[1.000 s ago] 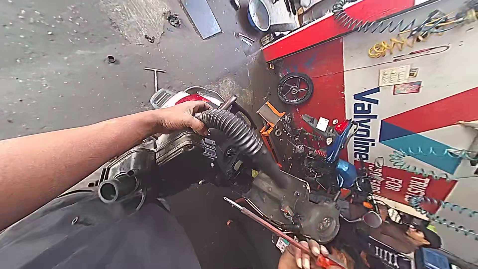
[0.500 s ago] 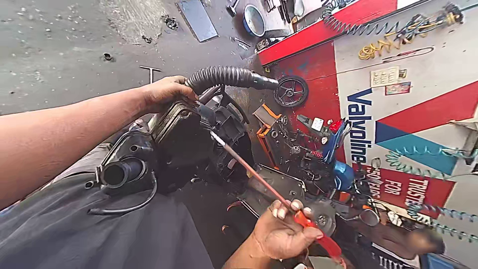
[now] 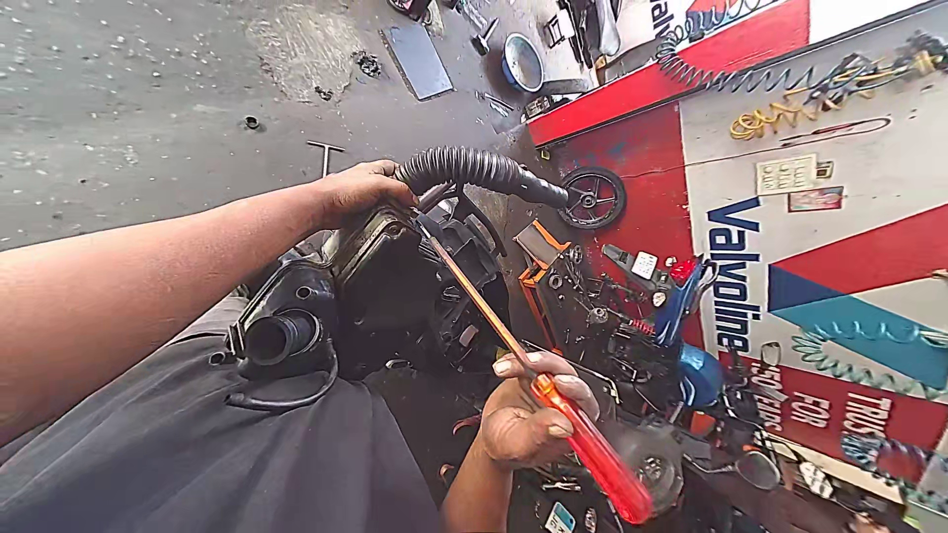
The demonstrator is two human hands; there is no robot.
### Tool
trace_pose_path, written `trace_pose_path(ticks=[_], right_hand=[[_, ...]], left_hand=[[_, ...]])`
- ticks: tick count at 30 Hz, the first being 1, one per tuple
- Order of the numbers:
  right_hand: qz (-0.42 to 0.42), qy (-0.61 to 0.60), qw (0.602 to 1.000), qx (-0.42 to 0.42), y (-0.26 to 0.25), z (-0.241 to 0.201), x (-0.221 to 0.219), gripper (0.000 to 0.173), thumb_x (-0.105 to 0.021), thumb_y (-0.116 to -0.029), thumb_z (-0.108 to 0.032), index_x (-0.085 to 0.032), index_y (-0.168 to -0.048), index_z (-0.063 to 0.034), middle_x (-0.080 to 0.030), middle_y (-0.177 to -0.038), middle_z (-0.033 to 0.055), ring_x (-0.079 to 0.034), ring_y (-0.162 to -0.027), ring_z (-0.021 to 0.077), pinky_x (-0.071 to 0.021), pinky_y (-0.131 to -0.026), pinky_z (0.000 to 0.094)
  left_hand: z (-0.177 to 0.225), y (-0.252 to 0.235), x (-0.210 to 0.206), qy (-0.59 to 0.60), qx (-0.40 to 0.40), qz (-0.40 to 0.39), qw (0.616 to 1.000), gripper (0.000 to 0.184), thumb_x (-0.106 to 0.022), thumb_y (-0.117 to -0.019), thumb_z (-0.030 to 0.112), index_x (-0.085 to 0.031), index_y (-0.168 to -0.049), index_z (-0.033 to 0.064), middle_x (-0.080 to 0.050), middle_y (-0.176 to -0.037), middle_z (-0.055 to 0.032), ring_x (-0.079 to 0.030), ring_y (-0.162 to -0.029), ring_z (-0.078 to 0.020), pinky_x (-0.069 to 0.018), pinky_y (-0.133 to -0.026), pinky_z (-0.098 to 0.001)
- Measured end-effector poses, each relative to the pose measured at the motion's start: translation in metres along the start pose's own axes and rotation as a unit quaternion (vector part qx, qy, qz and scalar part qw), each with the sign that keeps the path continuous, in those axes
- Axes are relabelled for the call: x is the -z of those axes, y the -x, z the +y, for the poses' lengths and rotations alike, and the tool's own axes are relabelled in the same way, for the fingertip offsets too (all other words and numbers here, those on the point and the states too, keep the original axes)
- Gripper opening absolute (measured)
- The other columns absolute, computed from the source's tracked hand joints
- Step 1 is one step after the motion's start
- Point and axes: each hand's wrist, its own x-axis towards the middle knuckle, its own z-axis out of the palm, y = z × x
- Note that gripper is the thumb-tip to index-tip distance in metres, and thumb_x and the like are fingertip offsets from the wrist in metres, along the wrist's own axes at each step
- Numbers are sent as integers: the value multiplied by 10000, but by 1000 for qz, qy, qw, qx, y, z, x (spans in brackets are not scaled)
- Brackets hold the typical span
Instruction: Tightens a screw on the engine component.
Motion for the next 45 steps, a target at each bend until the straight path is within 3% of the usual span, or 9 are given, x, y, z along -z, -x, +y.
trace_pose_path(ticks=[13, 17, 23, 28, 32, 35, 38, 42, 45], right_hand=[[-29, 16, 999, 13, -8, 1, -14, 258, -564, -1054, -320, -612, -1228, -137, -699, -1110, 35, -735, -857, 133, -637, -701, 253], [-72, 7, 997, 2, -14, -4, -12, 234, -586, -1039, -331, -638, -1183, -155, -714, -1063, 28, -733, -854, 158, -634, -703, 278], [-134, 37, 990, -16, -19, -12, -13, 219, -558, -1037, -388, -604, -1130, -195, -698, -1021, -31, -701, -911, 115, -592, -785, 251], [-133, 54, 990, -13, -26, -13, -23, 129, -592, -1021, -304, -590, -1093, -197, -697, -977, -34, -702, -864, 109, -599, -760, 251], [-176, 27, 981, -71, -46, -18, -24, 203, -625, -1016, -279, -612, -1207, -212, -705, -1051, -22, -700, -891, 82, -593, -745, 212], [-239, 6, 966, -103, -62, -13, -26, 242, -628, -1021, -189, -630, -1259, -147, -717, -1127, 34, -696, -918, 80, -583, -780, 196], [-238, 19, 967, -89, -62, -3, -31, 201, -631, -1017, -106, -670, -1208, -59, -738, -1122, 100, -731, -916, 138, -624, -792, 247], [-154, 45, 987, -20, -58, 10, -43, 154, -765, -924, -112, -669, -1041, -83, -762, -1035, 77, -753, -997, 193, -649, -843, 303], [-133, 56, 989, -20, -63, 17, -49, 135, -756, -936, -150, -646, -1006, -115, -718, -991, 47, -708, -1025, 178, -604, -897, 294]], left_hand=[[-2, -1, 6, 8, -4, -3, 1000, 432, -703, -850, 139, -544, -1250, 104, -711, -917, -113, -709, -767, -192, -595, -657, -358], [-1, -1, 5, -1, -2, 2, 1000, 442, -714, -840, 147, -544, -1245, 101, -706, -911, -107, -703, -764, -187, -591, -653, -356], [-1, 0, 5, -10, -9, 8, 1000, 449, -714, -838, 154, -550, -1252, 97, -707, -931, -116, -702, -772, -204, -590, -659, -375], [2, 1, 5, -14, -9, 5, 1000, 441, -709, -847, 147, -545, -1253, 91, -701, -923, -116, -696, -763, -198, -585, -651, -366], [3, 3, 4, -36, -16, 5, 999, 407, -707, -843, 160, -567, -1219, 91, -704, -917, -113, -697, -763, -201, -584, -650, -377], [5, 5, 4, -54, -21, 5, 998, 367, -696, -868, 167, -579, -1207, 89, -710, -910, -110, -702, -767, -199, -587, -658, -377], [3, 5, 6, -67, -34, 2, 997, 340, -699, -872, 187, -594, -1181, 94, -717, -903, -96, -707, -767, -185, -588, -664, -373], [1, 4, 7, -63, -45, -3, 997, 327, -686, -872, 174, -602, -1178, 93, -712, -902, -86, -698, -769, -172, -579, -667, -362], [2, 4, 6, -62, -46, -7, 997, 313, -678, -874, 160, -600, -1169, 90, -710, -892, -86, -695, -763, -169, -576, -657, -357]])
